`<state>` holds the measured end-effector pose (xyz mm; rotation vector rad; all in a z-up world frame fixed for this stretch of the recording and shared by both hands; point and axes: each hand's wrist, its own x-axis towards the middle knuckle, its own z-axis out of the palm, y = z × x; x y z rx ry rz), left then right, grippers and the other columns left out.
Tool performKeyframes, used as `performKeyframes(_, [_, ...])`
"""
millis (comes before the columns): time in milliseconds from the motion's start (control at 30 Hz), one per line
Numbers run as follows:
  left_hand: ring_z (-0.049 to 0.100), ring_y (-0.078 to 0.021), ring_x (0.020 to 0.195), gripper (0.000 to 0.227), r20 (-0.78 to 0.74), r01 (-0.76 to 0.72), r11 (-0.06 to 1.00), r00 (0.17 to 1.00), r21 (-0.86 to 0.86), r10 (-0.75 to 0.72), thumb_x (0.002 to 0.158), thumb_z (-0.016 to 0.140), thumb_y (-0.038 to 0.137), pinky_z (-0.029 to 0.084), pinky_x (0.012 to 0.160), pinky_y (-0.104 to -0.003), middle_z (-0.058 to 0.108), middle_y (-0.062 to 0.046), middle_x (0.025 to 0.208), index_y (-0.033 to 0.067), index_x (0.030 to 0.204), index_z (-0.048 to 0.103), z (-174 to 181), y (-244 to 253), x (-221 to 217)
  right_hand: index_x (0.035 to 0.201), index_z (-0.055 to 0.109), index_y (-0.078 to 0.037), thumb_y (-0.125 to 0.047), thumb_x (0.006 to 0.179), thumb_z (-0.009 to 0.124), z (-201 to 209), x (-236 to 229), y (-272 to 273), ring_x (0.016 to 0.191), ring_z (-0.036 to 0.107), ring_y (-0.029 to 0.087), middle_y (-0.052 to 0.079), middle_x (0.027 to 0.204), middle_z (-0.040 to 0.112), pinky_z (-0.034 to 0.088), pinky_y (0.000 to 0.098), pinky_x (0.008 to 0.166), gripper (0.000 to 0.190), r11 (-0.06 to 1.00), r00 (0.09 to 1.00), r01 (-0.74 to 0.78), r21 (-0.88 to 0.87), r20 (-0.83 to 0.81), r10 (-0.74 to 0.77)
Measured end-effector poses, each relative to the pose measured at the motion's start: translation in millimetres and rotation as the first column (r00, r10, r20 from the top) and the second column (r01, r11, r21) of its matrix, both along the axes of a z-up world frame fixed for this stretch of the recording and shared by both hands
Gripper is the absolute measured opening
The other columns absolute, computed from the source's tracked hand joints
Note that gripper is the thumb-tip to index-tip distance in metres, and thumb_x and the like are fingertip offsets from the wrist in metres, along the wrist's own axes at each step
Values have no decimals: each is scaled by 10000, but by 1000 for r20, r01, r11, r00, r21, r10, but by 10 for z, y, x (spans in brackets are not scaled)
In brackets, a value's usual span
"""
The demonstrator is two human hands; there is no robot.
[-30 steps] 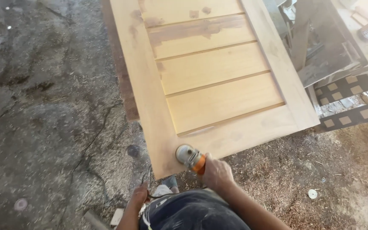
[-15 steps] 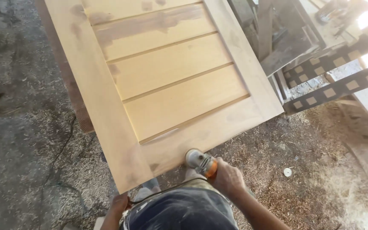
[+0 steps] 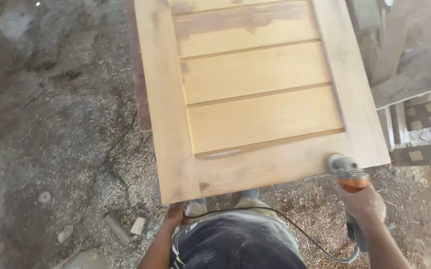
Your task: Sanding a wooden door using an angle grinder with a sanding disc attachment.
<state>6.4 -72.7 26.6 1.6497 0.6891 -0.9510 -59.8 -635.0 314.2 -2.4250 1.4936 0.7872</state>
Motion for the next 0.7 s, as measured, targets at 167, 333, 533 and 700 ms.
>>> performKeyframes(167, [571, -253, 457, 520, -49, -146, 989, 988, -2, 146, 1000, 528, 489, 441, 426, -397, 581, -145, 620, -13, 875, 587, 98, 45, -143, 1307, 585, -14, -434, 836, 826, -91, 43, -89, 863, 709, 282, 163, 1001, 691, 598, 449, 782, 675, 994, 980, 109, 4, 170, -108])
performKeyframes(333, [558, -267, 453, 552, -34, -115, 993, 993, -39, 113, 1025, 518, 502, 423, 426, -405, 586, -164, 633, -30, 897, 591, 8, 69, -84, 1331, 572, -105, -472, 835, 798, 249, 427, 949, 822, 713, 233, 118, 976, 716, 622, 403, 747, 657, 996, 995, -82, 46, 67, 79])
performKeyframes(533, [638, -300, 494, 489, 70, -16, 1000, 997, -11, 17, 989, 513, 476, 492, 467, -434, 641, -147, 655, 10, 937, 651, -293, 141, -30, 1268, 577, -102, -432, 858, 763, 214, 574, 1986, 747, 698, 161, 59, 936, 720, 624, 342, 699, 558, 933, 939, -342, 112, 81, 334])
performKeyframes(700, [683, -312, 514, 553, 78, 1, 1000, 997, -28, 2, 1009, 501, 464, 531, 492, -427, 685, -188, 659, -30, 845, 687, -455, 360, -107, 1198, 570, -75, -389, 867, 736, 318, 612, 2647, 762, 735, 187, 75, 919, 738, 630, 345, 730, 485, 862, 875, -484, 149, 86, 476])
